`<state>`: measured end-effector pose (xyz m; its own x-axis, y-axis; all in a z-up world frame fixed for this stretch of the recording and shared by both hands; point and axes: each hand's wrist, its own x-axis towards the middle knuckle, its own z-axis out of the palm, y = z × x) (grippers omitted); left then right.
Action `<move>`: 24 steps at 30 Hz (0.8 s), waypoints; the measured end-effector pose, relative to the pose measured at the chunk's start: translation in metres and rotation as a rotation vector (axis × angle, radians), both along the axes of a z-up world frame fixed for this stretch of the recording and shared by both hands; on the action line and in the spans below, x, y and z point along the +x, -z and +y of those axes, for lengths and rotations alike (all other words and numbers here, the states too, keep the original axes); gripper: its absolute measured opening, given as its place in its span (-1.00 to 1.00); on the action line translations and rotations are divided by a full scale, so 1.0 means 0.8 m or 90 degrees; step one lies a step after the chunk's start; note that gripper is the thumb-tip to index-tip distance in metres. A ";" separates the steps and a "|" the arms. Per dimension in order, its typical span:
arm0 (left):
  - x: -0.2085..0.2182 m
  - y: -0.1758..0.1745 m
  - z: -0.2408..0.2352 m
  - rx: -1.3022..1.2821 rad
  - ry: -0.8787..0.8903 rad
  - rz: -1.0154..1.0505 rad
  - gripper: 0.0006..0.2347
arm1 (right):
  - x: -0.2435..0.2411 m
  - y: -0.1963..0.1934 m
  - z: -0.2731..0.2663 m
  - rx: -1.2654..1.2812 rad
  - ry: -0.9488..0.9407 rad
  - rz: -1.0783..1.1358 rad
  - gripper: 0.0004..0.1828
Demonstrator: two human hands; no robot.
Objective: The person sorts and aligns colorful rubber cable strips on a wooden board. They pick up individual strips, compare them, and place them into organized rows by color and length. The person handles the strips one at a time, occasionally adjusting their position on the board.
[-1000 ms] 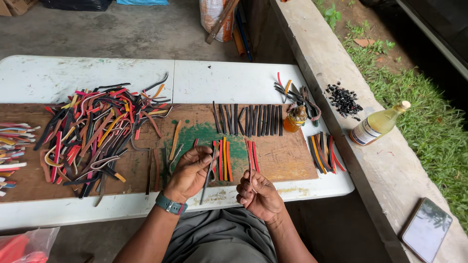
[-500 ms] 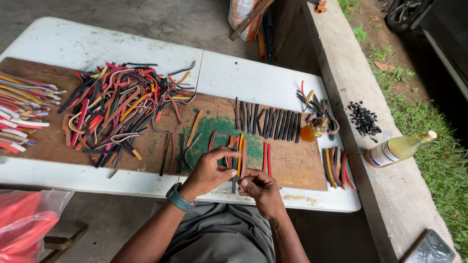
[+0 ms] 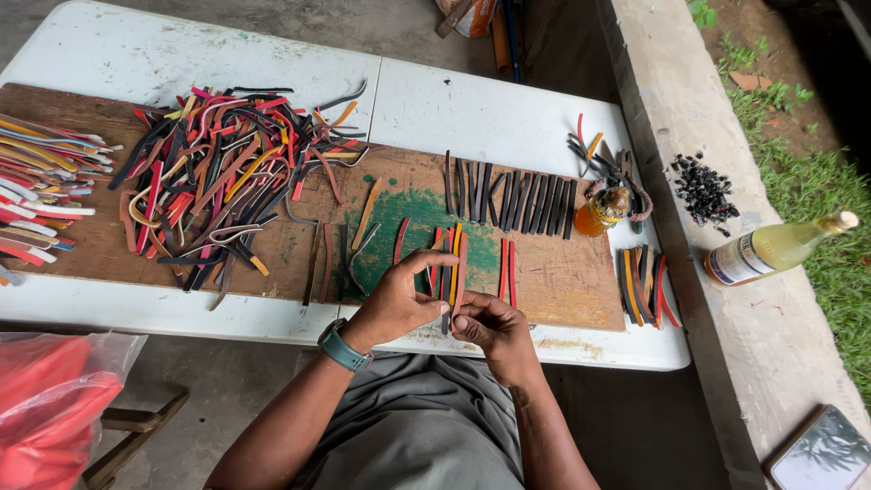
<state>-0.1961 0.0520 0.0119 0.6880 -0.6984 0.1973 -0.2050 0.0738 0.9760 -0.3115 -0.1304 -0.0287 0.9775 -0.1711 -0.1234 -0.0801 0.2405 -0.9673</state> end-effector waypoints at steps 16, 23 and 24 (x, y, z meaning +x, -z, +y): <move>-0.019 -0.025 -0.008 -0.035 0.027 0.020 -0.31 | -0.009 -0.008 -0.005 0.055 0.052 -0.053 -0.60; -0.015 -0.021 -0.009 -0.025 0.027 0.025 -0.30 | -0.010 -0.011 -0.003 0.003 0.057 -0.039 -0.60; -0.015 -0.020 -0.009 -0.019 0.023 0.026 -0.30 | -0.010 -0.011 -0.002 -0.001 0.062 -0.037 -0.60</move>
